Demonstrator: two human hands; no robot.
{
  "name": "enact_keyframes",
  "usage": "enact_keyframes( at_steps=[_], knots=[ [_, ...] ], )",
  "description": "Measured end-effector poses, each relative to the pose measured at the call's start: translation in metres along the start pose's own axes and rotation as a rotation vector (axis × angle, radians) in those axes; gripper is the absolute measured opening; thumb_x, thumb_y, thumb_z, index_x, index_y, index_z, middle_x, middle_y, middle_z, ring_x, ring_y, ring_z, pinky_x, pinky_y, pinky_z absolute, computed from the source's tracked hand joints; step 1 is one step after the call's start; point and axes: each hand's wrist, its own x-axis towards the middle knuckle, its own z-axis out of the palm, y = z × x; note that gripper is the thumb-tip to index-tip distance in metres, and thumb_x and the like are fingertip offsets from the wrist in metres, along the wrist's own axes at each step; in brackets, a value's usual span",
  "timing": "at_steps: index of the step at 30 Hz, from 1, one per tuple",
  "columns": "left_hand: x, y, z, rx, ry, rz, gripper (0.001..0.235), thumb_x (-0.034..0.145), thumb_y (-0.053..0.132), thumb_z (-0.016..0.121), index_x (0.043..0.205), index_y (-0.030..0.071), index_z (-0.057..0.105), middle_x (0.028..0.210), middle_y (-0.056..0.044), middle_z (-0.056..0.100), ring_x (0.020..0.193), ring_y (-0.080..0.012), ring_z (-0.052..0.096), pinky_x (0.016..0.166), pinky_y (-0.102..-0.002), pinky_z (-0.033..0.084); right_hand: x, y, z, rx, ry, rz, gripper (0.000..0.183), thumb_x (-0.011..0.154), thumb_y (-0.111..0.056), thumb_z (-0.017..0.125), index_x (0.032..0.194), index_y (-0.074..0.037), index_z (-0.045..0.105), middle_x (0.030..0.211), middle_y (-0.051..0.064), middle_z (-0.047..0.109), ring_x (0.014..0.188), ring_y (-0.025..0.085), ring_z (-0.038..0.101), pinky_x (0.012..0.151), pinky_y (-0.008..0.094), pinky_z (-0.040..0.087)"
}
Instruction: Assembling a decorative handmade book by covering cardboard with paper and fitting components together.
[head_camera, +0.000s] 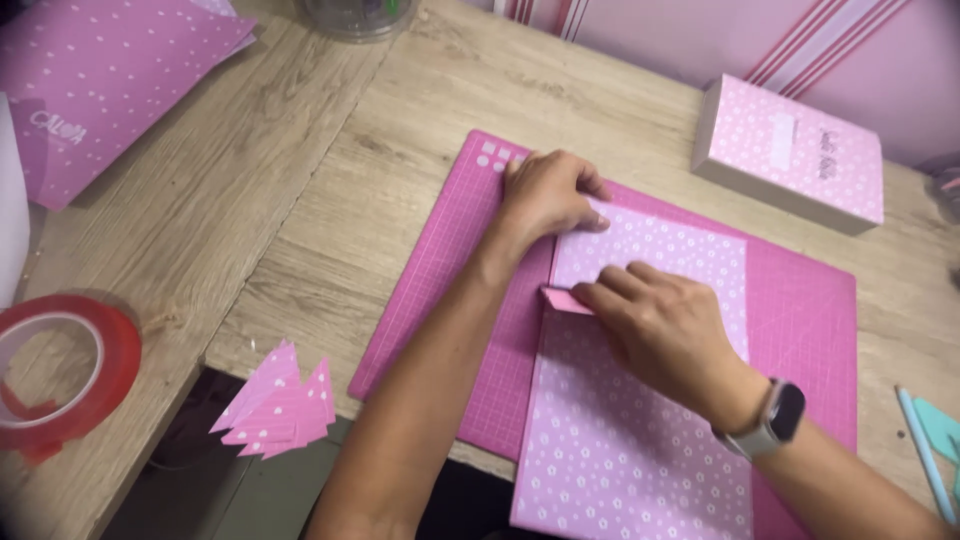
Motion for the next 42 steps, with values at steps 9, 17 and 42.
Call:
enact_keyframes(
  at_steps=[9, 17, 42],
  knots=[
    [-0.007, -0.002, -0.003, -0.047, -0.035, 0.008, 0.025, 0.072, 0.036, 0.087, 0.097, 0.035, 0.081, 0.106, 0.006, 0.079, 0.122, -0.0284, 0.061, 0.112, -0.053, 0.031, 0.000, 0.051, 0.022, -0.123, -0.017, 0.165, 0.015, 0.086, -0.025, 0.074, 0.100, -0.025, 0.070, 0.087, -0.004, 0.065, 0.081, 0.018, 0.068, 0.062, 0.034, 0.056],
    [-0.002, 0.011, -0.004, 0.020, -0.034, -0.126, 0.022, 0.072, 0.039, 0.087, 0.093, 0.044, 0.082, 0.101, 0.015, 0.081, 0.114, -0.0122, 0.071, 0.109, -0.041, 0.035, -0.025, 0.032, -0.028, 0.166, -0.028, 0.144, 0.018, 0.089, -0.026, 0.076, 0.106, -0.020, 0.080, 0.094, 0.000, 0.079, 0.078, 0.012, 0.075, 0.052, 0.023, 0.059],
    [-0.027, 0.016, -0.021, -0.247, -0.001, -0.136, 0.026, 0.071, 0.037, 0.087, 0.097, 0.039, 0.081, 0.105, 0.019, 0.082, 0.108, -0.0031, 0.072, 0.109, -0.031, 0.033, -0.005, -0.012, -0.035, 0.199, -0.268, 0.131, 0.013, 0.085, -0.007, 0.064, 0.079, -0.015, 0.056, 0.072, 0.000, 0.062, 0.060, 0.026, 0.064, 0.039, 0.047, 0.048]
  ],
)
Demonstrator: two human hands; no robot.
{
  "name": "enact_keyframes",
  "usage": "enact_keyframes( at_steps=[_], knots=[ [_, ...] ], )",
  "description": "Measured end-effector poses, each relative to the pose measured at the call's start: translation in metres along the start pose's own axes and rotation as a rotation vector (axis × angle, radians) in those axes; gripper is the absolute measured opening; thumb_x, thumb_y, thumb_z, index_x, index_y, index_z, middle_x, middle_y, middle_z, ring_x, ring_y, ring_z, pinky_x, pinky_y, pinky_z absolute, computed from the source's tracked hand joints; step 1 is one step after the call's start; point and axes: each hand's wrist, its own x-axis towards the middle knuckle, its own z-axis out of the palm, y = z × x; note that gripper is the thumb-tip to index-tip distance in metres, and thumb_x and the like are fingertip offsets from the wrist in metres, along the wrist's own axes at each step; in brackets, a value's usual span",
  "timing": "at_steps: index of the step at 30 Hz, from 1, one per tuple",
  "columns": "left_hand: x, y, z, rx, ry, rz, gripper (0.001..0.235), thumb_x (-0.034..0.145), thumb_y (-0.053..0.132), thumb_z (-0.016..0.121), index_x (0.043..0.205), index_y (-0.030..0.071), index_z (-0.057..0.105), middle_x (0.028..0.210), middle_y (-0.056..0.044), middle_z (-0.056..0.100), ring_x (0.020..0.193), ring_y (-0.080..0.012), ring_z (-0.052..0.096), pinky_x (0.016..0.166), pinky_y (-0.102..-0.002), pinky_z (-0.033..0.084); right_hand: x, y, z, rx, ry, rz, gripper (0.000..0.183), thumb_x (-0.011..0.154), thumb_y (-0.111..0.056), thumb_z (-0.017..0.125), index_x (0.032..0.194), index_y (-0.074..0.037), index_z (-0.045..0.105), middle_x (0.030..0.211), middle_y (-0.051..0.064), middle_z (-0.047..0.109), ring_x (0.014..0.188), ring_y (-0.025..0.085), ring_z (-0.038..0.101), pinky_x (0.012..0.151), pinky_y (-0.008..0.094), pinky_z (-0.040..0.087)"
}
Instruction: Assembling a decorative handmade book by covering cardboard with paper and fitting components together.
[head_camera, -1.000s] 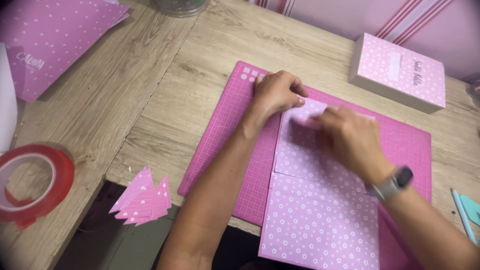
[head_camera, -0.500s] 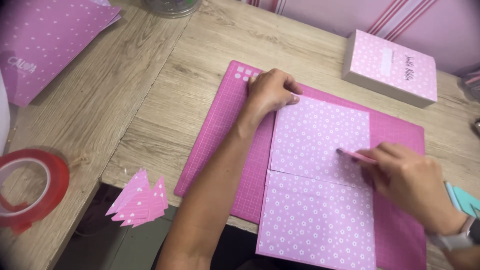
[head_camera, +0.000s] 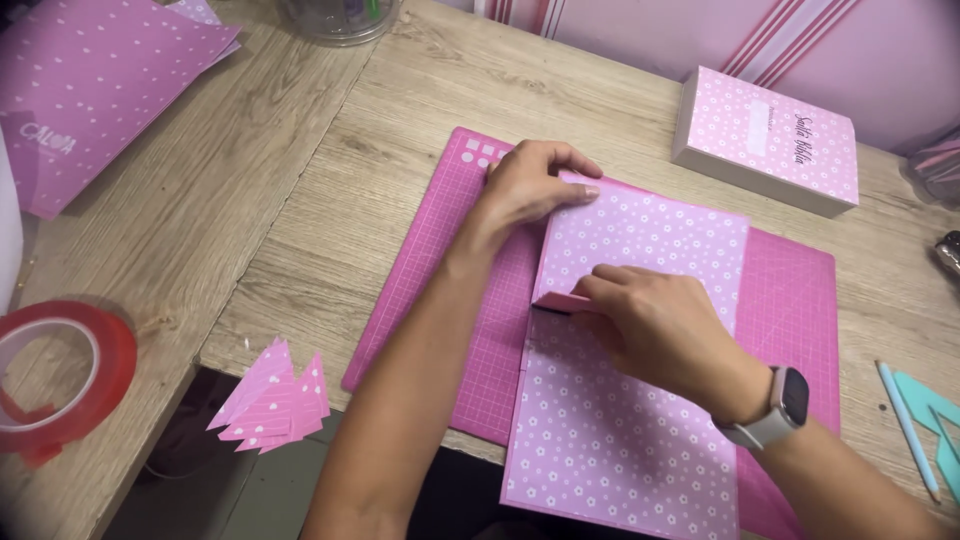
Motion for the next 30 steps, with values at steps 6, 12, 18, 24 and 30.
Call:
enact_keyframes(
  at_steps=[6, 12, 18, 24, 30],
  knots=[
    [-0.019, 0.008, -0.020, -0.583, -0.297, 0.025, 0.044, 0.070, 0.014, 0.086, 0.112, 0.007, 0.075, 0.104, -0.009, 0.080, 0.091, -0.0196, 0.077, 0.087, -0.030, 0.064, -0.061, 0.060, -0.016, -0.033, -0.212, 0.268, 0.012, 0.090, -0.041, 0.066, 0.093, -0.030, 0.065, 0.091, -0.006, 0.073, 0.084, 0.026, 0.074, 0.063, 0.047, 0.053],
    [-0.033, 0.029, -0.021, -0.316, -0.188, 0.008, 0.034, 0.075, 0.015, 0.087, 0.108, 0.014, 0.079, 0.098, -0.003, 0.083, 0.085, -0.0129, 0.079, 0.074, -0.024, 0.064, -0.068, 0.055, -0.010, -0.149, -0.296, 0.454, 0.021, 0.085, -0.043, 0.067, 0.104, -0.035, 0.064, 0.103, -0.016, 0.068, 0.088, 0.016, 0.075, 0.067, 0.044, 0.062],
    [-0.020, -0.012, -0.001, -0.408, -0.192, 0.291, 0.050, 0.069, 0.016, 0.091, 0.116, 0.009, 0.076, 0.104, -0.007, 0.081, 0.097, -0.0117, 0.076, 0.088, -0.029, 0.059, -0.003, 0.008, 0.040, -0.160, 0.086, 0.002, 0.009, 0.090, -0.024, 0.063, 0.097, -0.030, 0.061, 0.088, -0.011, 0.065, 0.083, 0.017, 0.072, 0.059, 0.031, 0.058],
    [-0.023, 0.005, -0.008, -0.580, -0.235, -0.044, 0.032, 0.081, 0.002, 0.081, 0.111, 0.001, 0.070, 0.098, -0.011, 0.077, 0.088, -0.0202, 0.076, 0.079, -0.028, 0.067, -0.058, 0.041, -0.005, -0.051, -0.140, 0.227, 0.024, 0.088, -0.022, 0.066, 0.111, -0.030, 0.062, 0.105, -0.007, 0.067, 0.079, 0.022, 0.071, 0.055, 0.045, 0.055],
    [-0.087, 0.007, -0.007, 0.349, 0.130, 0.163, 0.034, 0.089, 0.020, 0.074, 0.121, 0.012, 0.063, 0.122, -0.009, 0.062, 0.105, -0.0228, 0.062, 0.093, -0.039, 0.055, -0.102, 0.070, -0.013, -0.177, -0.170, 0.520, 0.024, 0.088, -0.048, 0.067, 0.099, -0.028, 0.061, 0.092, -0.017, 0.068, 0.069, 0.016, 0.075, 0.057, 0.045, 0.068]
  ],
)
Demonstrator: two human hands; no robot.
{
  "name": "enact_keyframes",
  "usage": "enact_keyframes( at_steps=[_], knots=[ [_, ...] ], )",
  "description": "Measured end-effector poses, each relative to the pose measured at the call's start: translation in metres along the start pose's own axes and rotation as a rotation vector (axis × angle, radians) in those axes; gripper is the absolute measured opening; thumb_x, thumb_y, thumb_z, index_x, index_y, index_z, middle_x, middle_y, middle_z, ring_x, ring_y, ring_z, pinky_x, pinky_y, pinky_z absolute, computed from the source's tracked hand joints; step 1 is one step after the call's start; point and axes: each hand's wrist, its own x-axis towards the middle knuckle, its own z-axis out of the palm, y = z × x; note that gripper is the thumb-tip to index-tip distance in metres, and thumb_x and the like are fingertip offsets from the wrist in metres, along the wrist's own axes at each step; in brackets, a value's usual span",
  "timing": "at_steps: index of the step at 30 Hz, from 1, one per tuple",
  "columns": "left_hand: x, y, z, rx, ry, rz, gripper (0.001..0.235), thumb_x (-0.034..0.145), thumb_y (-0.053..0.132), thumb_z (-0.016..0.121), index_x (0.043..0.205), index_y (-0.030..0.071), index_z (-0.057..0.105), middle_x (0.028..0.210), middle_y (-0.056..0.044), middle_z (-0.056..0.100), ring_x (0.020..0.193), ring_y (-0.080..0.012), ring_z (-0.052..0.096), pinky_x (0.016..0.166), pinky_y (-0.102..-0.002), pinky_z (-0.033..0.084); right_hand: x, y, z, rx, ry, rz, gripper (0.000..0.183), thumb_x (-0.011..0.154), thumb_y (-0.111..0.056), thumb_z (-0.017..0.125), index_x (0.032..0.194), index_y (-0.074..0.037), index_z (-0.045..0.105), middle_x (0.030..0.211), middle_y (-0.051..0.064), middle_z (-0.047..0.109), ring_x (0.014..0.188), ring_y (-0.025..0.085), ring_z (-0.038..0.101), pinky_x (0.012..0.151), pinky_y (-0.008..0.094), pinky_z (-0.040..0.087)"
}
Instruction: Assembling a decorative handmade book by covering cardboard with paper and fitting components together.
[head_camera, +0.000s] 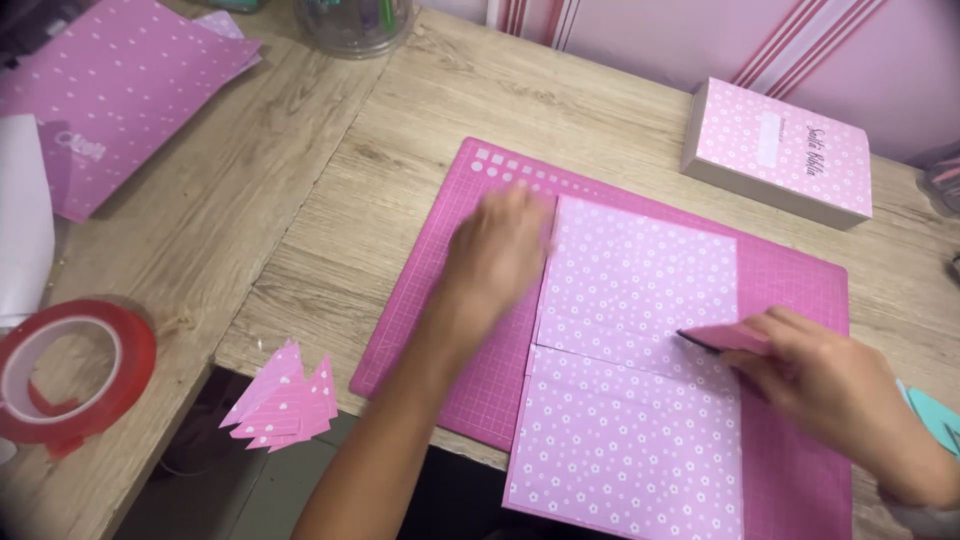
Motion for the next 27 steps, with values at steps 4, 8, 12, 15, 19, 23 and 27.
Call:
enact_keyframes(
  at_steps=[4, 8, 12, 15, 19, 23, 27],
  knots=[
    [-0.055, -0.003, 0.018, 0.138, -0.078, -0.009, 0.019, 0.095, 0.030, 0.070, 0.105, 0.014, 0.070, 0.110, -0.006, 0.066, 0.103, -0.0233, 0.060, 0.095, -0.042, 0.051, -0.008, -0.008, -0.032, 0.844, 0.089, 0.330, 0.049, 0.083, -0.012, 0.074, 0.131, -0.009, 0.067, 0.107, 0.009, 0.076, 0.088, 0.022, 0.069, 0.075, 0.037, 0.056],
    [-0.072, -0.011, 0.039, 0.062, 0.142, 0.115, 0.038, 0.086, 0.025, 0.078, 0.119, 0.007, 0.073, 0.123, -0.012, 0.071, 0.114, -0.0283, 0.062, 0.102, -0.044, 0.051, -0.027, 0.050, 0.016, 1.118, 0.173, 0.382, 0.034, 0.104, -0.018, 0.058, 0.128, 0.002, 0.072, 0.101, 0.011, 0.074, 0.076, 0.019, 0.059, 0.057, 0.030, 0.040],
    [-0.071, -0.014, 0.040, 0.114, 0.089, 0.102, 0.030, 0.088, 0.025, 0.075, 0.117, 0.014, 0.075, 0.124, -0.010, 0.070, 0.112, -0.0259, 0.064, 0.102, -0.047, 0.053, -0.035, 0.043, 0.017, 0.902, -0.115, 0.556, 0.045, 0.103, -0.034, 0.046, 0.138, -0.030, 0.074, 0.111, -0.001, 0.081, 0.059, 0.018, 0.036, 0.047, 0.029, 0.022],
    [-0.072, -0.016, 0.036, 0.226, 0.074, 0.189, 0.037, 0.090, 0.021, 0.072, 0.125, 0.009, 0.071, 0.126, -0.016, 0.068, 0.111, -0.0303, 0.066, 0.101, -0.046, 0.056, -0.030, 0.022, 0.008, 0.798, -0.139, 0.294, 0.059, 0.090, -0.033, 0.061, 0.148, -0.039, 0.057, 0.152, -0.009, 0.059, 0.139, 0.005, 0.055, 0.111, 0.020, 0.037],
    [-0.068, -0.019, 0.033, 0.276, 0.089, 0.316, 0.035, 0.093, 0.021, 0.069, 0.124, 0.006, 0.070, 0.117, -0.015, 0.072, 0.106, -0.0335, 0.069, 0.110, -0.057, 0.047, -0.022, 0.021, 0.005, 0.674, -0.249, 0.311, 0.056, 0.092, -0.041, 0.056, 0.148, -0.043, 0.057, 0.146, -0.014, 0.066, 0.131, 0.004, 0.065, 0.107, 0.022, 0.045],
    [-0.066, -0.022, 0.036, 0.304, 0.011, 0.312, 0.035, 0.094, 0.022, 0.067, 0.126, 0.007, 0.069, 0.122, -0.016, 0.071, 0.112, -0.0342, 0.068, 0.116, -0.058, 0.042, -0.016, 0.016, -0.007, 0.504, -0.301, 0.299, 0.055, 0.090, -0.047, 0.058, 0.145, -0.047, 0.058, 0.124, -0.015, 0.081, 0.079, -0.002, 0.074, 0.077, 0.025, 0.056],
    [-0.062, -0.018, 0.030, 0.386, -0.026, 0.353, 0.033, 0.097, 0.020, 0.062, 0.126, 0.005, 0.068, 0.126, -0.016, 0.070, 0.116, -0.0318, 0.067, 0.120, -0.057, 0.037, -0.005, 0.024, -0.017, 0.467, -0.360, 0.269, 0.052, 0.091, -0.048, 0.057, 0.143, -0.047, 0.061, 0.116, -0.019, 0.086, 0.116, -0.008, 0.068, 0.092, 0.021, 0.055]
  ],
)
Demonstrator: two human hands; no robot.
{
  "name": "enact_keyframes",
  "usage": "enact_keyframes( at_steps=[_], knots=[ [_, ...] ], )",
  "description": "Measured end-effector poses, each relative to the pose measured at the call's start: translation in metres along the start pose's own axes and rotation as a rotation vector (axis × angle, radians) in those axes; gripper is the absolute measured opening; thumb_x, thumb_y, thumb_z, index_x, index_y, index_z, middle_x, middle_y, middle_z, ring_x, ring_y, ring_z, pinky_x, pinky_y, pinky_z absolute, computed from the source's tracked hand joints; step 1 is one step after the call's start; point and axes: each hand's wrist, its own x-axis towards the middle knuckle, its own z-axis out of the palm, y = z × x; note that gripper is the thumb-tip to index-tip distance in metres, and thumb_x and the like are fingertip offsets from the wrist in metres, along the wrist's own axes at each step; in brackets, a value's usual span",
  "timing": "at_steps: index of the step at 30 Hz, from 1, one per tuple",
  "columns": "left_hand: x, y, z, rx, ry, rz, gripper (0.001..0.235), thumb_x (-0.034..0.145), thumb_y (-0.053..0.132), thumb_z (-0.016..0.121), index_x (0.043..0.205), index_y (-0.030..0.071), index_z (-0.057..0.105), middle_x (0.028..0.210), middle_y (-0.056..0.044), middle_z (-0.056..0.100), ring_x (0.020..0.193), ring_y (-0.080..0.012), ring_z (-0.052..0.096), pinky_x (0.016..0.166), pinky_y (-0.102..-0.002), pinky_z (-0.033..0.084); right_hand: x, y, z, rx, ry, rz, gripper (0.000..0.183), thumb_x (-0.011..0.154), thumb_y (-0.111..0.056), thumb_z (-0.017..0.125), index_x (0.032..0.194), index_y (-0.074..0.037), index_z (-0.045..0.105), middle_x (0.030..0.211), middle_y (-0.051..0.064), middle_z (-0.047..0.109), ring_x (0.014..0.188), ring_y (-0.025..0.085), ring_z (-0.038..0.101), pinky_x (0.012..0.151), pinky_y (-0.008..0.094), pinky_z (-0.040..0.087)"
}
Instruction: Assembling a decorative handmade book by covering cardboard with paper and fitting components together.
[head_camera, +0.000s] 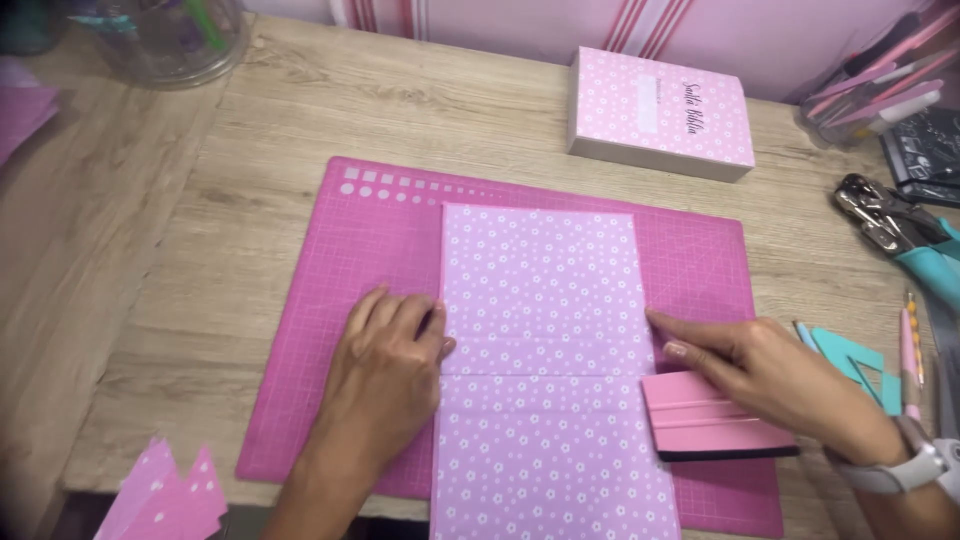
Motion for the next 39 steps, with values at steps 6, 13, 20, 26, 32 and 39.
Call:
enact_keyframes(
  at_steps=[6, 13, 20, 26, 32, 39],
  knots=[
    [-0.038, -0.006, -0.024, -0.332, 0.050, -0.036, 0.038, 0.089, 0.009, 0.070, 0.127, 0.004, 0.068, 0.122, -0.014, 0.068, 0.106, -0.0322, 0.066, 0.092, -0.049, 0.060, -0.020, 0.030, 0.010, 0.061, -0.061, -0.185, 0.064, 0.087, -0.048, 0.057, 0.151, -0.050, 0.052, 0.143, -0.025, 0.073, 0.092, 0.000, 0.077, 0.083, 0.020, 0.055],
    [-0.097, 0.008, -0.002, -0.190, 0.178, 0.149, 0.061, 0.069, -0.013, 0.057, 0.124, 0.008, 0.071, 0.134, -0.014, 0.068, 0.125, -0.0338, 0.062, 0.114, -0.054, 0.043, -0.050, 0.058, 0.050, -0.076, -0.254, -0.113, 0.077, 0.093, -0.044, 0.064, 0.159, -0.064, 0.029, 0.058, -0.005, 0.060, 0.052, 0.006, 0.052, 0.057, 0.022, 0.054],
    [-0.085, 0.014, -0.004, -0.038, 0.318, 0.204, 0.044, 0.082, -0.010, 0.051, 0.115, 0.008, 0.075, 0.115, -0.007, 0.074, 0.106, -0.0236, 0.069, 0.111, -0.055, 0.045, -0.065, 0.040, 0.043, -0.305, -0.304, -0.023, 0.072, 0.099, -0.048, 0.049, 0.160, -0.071, 0.016, 0.064, -0.004, 0.066, 0.061, 0.010, 0.070, 0.072, 0.027, 0.054],
    [-0.089, 0.017, 0.003, -0.159, 0.288, 0.169, 0.047, 0.076, -0.006, 0.051, 0.116, 0.004, 0.073, 0.120, -0.010, 0.072, 0.114, -0.0287, 0.067, 0.112, -0.056, 0.042, -0.050, 0.045, 0.038, -0.152, -0.257, -0.216, 0.061, 0.093, -0.049, 0.055, 0.152, -0.057, 0.042, 0.126, -0.032, 0.084, 0.102, -0.003, 0.088, 0.084, 0.027, 0.060],
    [-0.102, 0.018, -0.012, -0.480, 0.311, 0.042, 0.060, 0.073, -0.018, 0.047, 0.126, 0.004, 0.067, 0.124, -0.011, 0.074, 0.116, -0.0263, 0.070, 0.116, -0.048, 0.044, -0.024, 0.092, 0.060, 1.125, 0.130, 0.121, 0.044, 0.090, 0.019, 0.054, 0.130, 0.022, 0.073, 0.125, 0.038, 0.079, 0.095, 0.049, 0.068, 0.077, 0.051, 0.048],
    [-0.121, 0.053, -0.003, -0.423, 0.470, 0.015, 0.029, 0.096, 0.024, 0.074, 0.118, 0.007, 0.069, 0.115, -0.012, 0.077, 0.109, -0.0283, 0.074, 0.111, -0.057, 0.045, -0.041, -0.052, 0.052, 1.105, -0.074, 0.183, 0.046, 0.084, 0.027, 0.063, 0.129, 0.015, 0.065, 0.098, 0.050, 0.073, 0.078, 0.063, 0.068, 0.076, 0.067, 0.056]
  ],
)
